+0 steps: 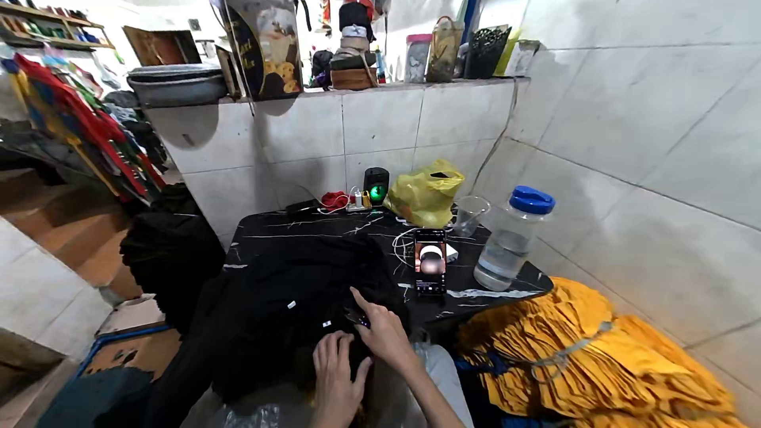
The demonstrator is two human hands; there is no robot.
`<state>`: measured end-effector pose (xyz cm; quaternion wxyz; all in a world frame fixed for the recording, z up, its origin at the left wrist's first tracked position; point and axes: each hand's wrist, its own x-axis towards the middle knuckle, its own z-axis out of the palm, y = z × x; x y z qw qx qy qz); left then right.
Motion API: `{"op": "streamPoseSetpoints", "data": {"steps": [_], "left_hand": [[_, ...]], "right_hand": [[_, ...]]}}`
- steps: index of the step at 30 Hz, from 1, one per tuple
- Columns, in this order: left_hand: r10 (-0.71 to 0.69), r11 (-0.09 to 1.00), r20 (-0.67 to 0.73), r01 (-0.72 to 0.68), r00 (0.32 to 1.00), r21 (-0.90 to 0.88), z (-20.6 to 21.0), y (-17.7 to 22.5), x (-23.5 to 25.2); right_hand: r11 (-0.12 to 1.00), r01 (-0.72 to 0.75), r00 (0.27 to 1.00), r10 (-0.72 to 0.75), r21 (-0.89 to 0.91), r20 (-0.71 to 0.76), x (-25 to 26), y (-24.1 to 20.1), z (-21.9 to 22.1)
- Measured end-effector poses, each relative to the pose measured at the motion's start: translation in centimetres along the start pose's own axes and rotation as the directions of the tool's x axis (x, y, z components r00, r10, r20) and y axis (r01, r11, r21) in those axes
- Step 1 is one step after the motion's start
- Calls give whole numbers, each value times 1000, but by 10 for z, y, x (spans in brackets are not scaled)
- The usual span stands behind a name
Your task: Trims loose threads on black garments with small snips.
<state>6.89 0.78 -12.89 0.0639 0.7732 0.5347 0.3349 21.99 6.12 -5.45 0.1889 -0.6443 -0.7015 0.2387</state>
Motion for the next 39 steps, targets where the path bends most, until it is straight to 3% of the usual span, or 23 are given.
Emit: {"op": "streamPoseSetpoints", "data": {"steps": [2,4,6,8,11,13,15,18,19,21,23,26,30,32,36,39], "left_hand": [[-29,946,105,61,994,-319,-1,5,3],[-70,756,154,153,986,-636,-8,5,11],[-84,530,72,106,994,-841,-21,4,19],[-88,442,31,67,996,-894,-33,3,24],[-102,434,130,162,986,-886,-42,1,30],[-121,380,217,247,969,-891,-44,-4,35],[-151,340,237,276,960,-899,-46,-10,37],[-196,391,221,283,955,-876,-45,-7,36],[-208,408,201,272,957,-871,-43,-5,34],[-235,437,150,242,960,-866,-37,1,30],[-235,500,109,216,966,-839,-33,7,26],[-226,567,78,196,971,-800,-29,13,19],[-217,580,-9,122,976,-806,-30,11,18],[-219,589,-11,123,976,-799,-29,11,18],[-242,563,37,172,969,-808,-29,16,16],[-260,559,41,185,965,-808,-25,19,9]], "right_hand": [[1000,11,999,-12,28,45,3,4,-5],[996,49,998,-53,72,45,10,12,-11],[977,142,989,-134,156,-58,22,30,-10],[946,241,955,-192,217,-224,33,46,0],[932,265,947,-202,249,-250,33,51,12],[869,284,948,-192,405,-253,24,53,16],[790,339,920,-163,511,-357,10,50,18],[872,301,857,-70,386,-510,-20,39,23],[905,224,881,-28,362,-473,-31,34,25],[921,56,967,47,386,-251,-50,25,29],[860,-22,994,74,510,-82,-60,20,34],[709,53,986,73,703,-147,-66,20,50],[639,92,974,101,764,-202,-70,19,56],[638,114,972,88,761,-219,-72,18,57],[763,51,974,104,644,-200,-70,20,58],[748,66,967,115,660,-227,-69,23,59]]}}
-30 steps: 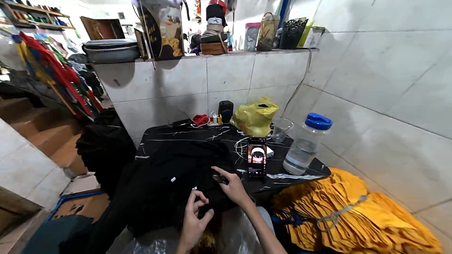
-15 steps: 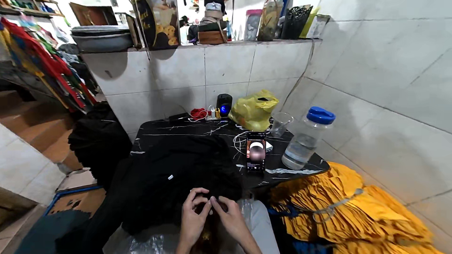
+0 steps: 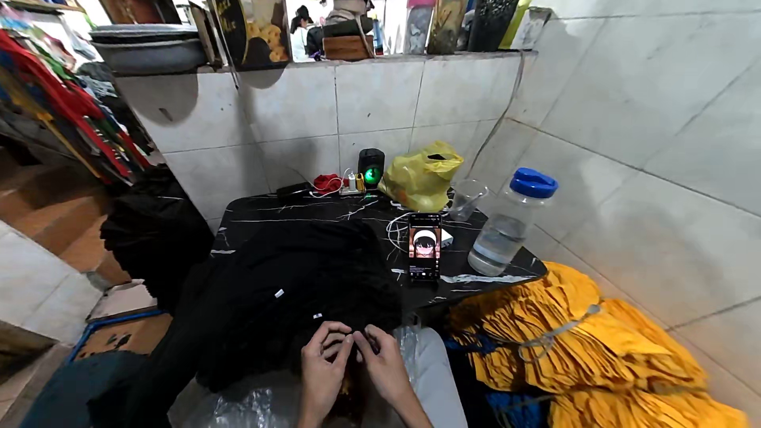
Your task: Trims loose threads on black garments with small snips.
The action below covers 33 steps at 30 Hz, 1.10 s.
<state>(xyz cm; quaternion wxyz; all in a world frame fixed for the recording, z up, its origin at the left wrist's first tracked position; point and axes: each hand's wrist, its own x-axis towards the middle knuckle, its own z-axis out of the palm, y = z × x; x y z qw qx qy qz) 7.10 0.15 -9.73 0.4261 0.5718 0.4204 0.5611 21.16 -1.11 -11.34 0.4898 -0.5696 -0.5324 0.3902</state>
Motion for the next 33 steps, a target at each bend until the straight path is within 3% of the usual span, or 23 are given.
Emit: {"op": "streamPoseSetpoints", "data": {"steps": [3,7,12,14,17,21,25,30,33], "left_hand": [[20,1000,-32,-20,999,-9,1,-5,-4],[32,999,-37,-32,999,3,-2,-8,-2],[-19,987,162,-7,987,157,-7,-17,3],[-2,978,146,-28,989,208,-5,-21,3],[-22,986,72,9,997,167,-3,-16,7],[-28,994,23,25,999,102,-5,-8,12],[-48,996,-4,49,999,79,-4,-6,7],[30,992,-49,-24,998,125,-5,-6,1],[1,995,-51,4,999,98,-6,-5,1]], "right_hand": [[999,-3,998,5,34,-55,1,2,2],[999,-19,1000,19,34,-16,-2,-1,3],[990,70,998,-69,124,-9,-3,-8,0],[989,98,995,-99,113,9,-3,-10,-3],[992,125,990,-126,22,55,-2,-9,-10],[951,185,974,-212,-248,-86,-2,-7,-9],[910,194,968,-238,-366,-79,3,-7,1],[827,113,993,-112,-550,35,9,-20,12],[829,113,991,-56,-547,120,13,-28,9]]}}
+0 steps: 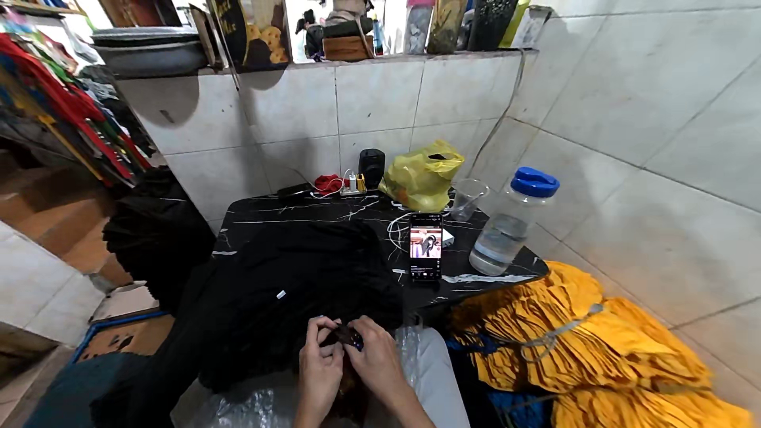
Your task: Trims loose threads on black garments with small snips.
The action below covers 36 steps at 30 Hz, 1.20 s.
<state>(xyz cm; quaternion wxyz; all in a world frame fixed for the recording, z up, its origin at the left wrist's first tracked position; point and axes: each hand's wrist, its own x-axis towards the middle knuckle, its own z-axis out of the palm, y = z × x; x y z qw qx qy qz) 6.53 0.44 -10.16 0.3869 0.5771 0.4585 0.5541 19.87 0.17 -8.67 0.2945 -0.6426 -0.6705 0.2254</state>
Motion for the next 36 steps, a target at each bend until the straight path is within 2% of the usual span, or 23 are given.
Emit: {"op": "streamPoseSetpoints", "data": {"steps": [3,5,6,8,10,11,13,15,18,20,22,23,25,27,31,36], "left_hand": [[-65,997,17,64,998,51,1,2,3],[-45,986,41,37,998,165,2,0,4],[-15,977,54,2,998,215,4,-2,5],[83,947,54,-95,995,307,8,-3,6],[215,896,21,-206,976,394,11,-7,6],[286,861,8,-261,958,437,12,-10,6],[415,784,-3,-356,910,509,13,-14,5],[517,718,2,-435,856,543,14,-18,1],[555,714,-27,-460,831,528,13,-21,-1],[481,768,0,-421,877,482,9,-22,-1],[336,869,124,-359,933,342,0,-23,-1],[255,908,225,-313,940,279,-7,-22,1],[126,936,393,-241,911,258,-22,-17,3],[98,923,395,-232,913,308,-31,-9,4],[182,866,218,-261,959,426,-39,-5,13],[101,849,241,-210,965,486,-29,-3,18]], "right_hand": [[972,7,995,15,235,-95,0,7,3],[882,33,982,58,470,-177,1,17,9],[799,23,979,103,601,-174,2,20,8],[577,-73,972,223,814,-71,2,21,5],[399,-204,955,284,894,92,1,21,2],[355,-248,946,289,902,146,0,21,0],[371,-266,943,294,890,159,-1,19,0],[437,-211,953,289,874,85,0,20,3],[499,-155,955,297,853,-1,2,22,6],[412,-178,939,342,894,30,2,19,7],[264,-219,925,362,939,114,1,16,7],[203,-238,920,359,950,154,2,15,6],[136,-247,919,346,959,188,4,16,5],[141,-233,929,325,962,177,4,17,5],[261,-196,945,307,945,111,6,21,8],[387,-169,952,303,907,48,4,19,9]]}}
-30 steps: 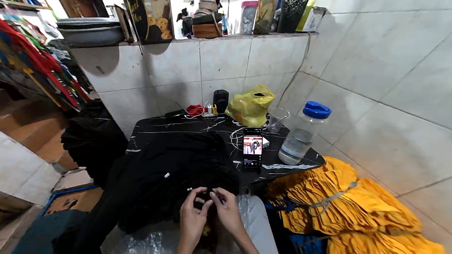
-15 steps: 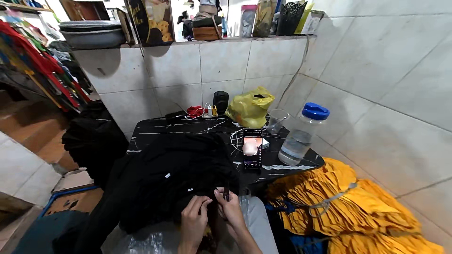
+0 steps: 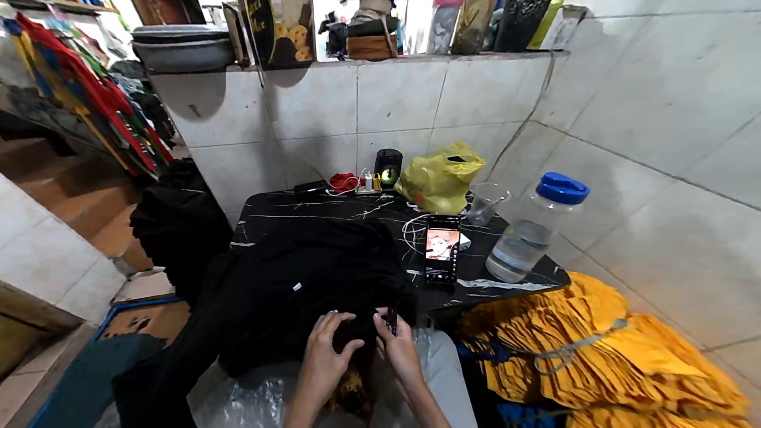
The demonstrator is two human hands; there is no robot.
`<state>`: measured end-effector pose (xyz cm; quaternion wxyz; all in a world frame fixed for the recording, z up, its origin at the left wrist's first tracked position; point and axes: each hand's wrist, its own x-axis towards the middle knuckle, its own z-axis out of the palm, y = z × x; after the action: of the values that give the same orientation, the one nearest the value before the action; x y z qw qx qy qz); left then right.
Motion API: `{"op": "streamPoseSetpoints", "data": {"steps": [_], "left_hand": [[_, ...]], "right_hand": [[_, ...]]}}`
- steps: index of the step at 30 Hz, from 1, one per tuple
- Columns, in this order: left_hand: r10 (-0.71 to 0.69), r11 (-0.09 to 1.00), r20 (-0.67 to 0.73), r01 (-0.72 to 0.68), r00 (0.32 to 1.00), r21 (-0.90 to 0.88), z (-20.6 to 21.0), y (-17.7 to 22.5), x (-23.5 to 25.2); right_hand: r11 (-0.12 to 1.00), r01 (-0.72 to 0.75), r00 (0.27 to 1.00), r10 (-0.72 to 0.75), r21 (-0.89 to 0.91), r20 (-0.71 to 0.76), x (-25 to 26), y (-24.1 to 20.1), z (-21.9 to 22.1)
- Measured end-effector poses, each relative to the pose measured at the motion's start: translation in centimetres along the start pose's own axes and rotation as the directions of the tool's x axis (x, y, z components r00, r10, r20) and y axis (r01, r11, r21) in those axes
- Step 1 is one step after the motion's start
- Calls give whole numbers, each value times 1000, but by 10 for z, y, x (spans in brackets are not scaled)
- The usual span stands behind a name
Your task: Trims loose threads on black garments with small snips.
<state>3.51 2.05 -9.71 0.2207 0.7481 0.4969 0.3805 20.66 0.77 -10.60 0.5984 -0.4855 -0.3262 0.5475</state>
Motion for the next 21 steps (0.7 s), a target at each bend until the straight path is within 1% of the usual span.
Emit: {"op": "streamPoseSetpoints", "data": {"steps": [1,3,4,6,7,8,10,11,13,15,17,21], "left_hand": [[11,1000,3,-11,1000,-4,4,2,1],[46,998,-44,-47,998,-29,14,7,2],[44,998,-89,-48,995,-37,20,10,2],[-9,998,-165,-1,986,-58,27,16,4],[-55,996,-165,43,985,-75,29,18,5],[-97,993,-133,87,986,-81,28,19,6],[-171,982,-25,169,985,-86,24,19,7],[-193,977,7,193,981,-91,22,18,7],[-205,972,14,205,979,-119,23,12,6],[-193,971,6,192,981,-143,23,6,5],[-182,973,16,182,983,-141,22,4,5],[-126,980,-16,122,992,-156,23,10,8]], "right_hand": [[1000,19,1000,-19,-23,-1,0,1,0],[995,64,998,-64,-77,5,0,3,-1],[991,90,996,-90,-97,11,0,4,-2],[979,155,988,-154,-132,20,0,5,-3],[968,195,981,-195,-160,12,1,6,-3],[954,231,972,-237,-189,-7,1,7,-2],[945,269,954,-288,-187,-80,1,11,0],[960,239,958,-257,-145,-123,1,11,2],[994,103,981,-97,26,-169,-1,8,7],[991,-32,993,46,129,-106,-3,1,10],[987,-72,993,83,142,-79,-2,-2,9],[996,-48,996,54,77,-70,-1,-4,3]]}}
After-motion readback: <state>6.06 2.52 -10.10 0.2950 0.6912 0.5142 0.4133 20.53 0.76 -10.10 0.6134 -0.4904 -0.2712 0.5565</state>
